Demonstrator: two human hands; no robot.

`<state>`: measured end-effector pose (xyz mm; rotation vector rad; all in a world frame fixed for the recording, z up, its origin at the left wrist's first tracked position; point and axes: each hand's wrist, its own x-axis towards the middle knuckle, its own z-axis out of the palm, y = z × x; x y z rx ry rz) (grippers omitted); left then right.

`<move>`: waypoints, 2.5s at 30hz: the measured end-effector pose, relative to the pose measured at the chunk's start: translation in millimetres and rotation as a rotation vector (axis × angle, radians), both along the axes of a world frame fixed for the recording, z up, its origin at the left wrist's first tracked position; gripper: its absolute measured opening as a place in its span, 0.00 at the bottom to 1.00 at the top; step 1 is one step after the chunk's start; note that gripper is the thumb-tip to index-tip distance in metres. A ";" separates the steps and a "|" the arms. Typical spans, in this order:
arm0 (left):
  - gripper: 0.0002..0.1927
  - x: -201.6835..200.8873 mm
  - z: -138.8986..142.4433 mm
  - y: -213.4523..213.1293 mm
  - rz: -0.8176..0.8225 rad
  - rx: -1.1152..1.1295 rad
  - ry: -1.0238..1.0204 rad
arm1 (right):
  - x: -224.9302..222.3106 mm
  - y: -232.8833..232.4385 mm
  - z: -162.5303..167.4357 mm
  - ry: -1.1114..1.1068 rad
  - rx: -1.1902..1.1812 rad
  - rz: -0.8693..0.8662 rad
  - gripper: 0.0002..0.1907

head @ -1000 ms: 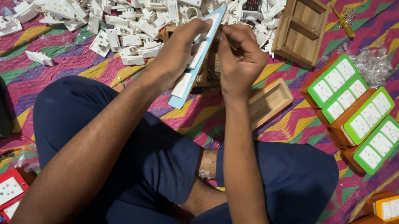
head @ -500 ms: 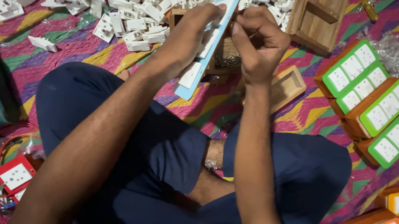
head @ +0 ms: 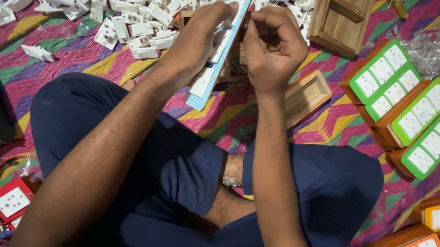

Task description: The person sits on a mat and assembles electrical switch plates by hand. They pick up white switch modules and colored plastic plates, insert the modules into the plates, and secure them with screws from a wooden box. The person flips the plates to check alignment and continues assembling multiple units.

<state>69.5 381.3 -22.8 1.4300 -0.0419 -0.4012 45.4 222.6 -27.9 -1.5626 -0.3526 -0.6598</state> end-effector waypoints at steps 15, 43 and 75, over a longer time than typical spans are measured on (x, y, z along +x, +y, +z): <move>0.22 -4.4 13.0 2.4 0.034 -0.188 0.063 | -9.6 21.8 6.1 -0.032 -0.091 -0.127 0.07; 0.23 -3.0 11.0 1.5 0.039 -0.094 0.026 | -4.2 5.5 10.7 -0.041 -0.189 -0.068 0.06; 0.24 -3.3 8.6 1.6 0.020 -0.158 0.015 | -10.8 10.9 20.5 -0.189 -0.492 -0.233 0.14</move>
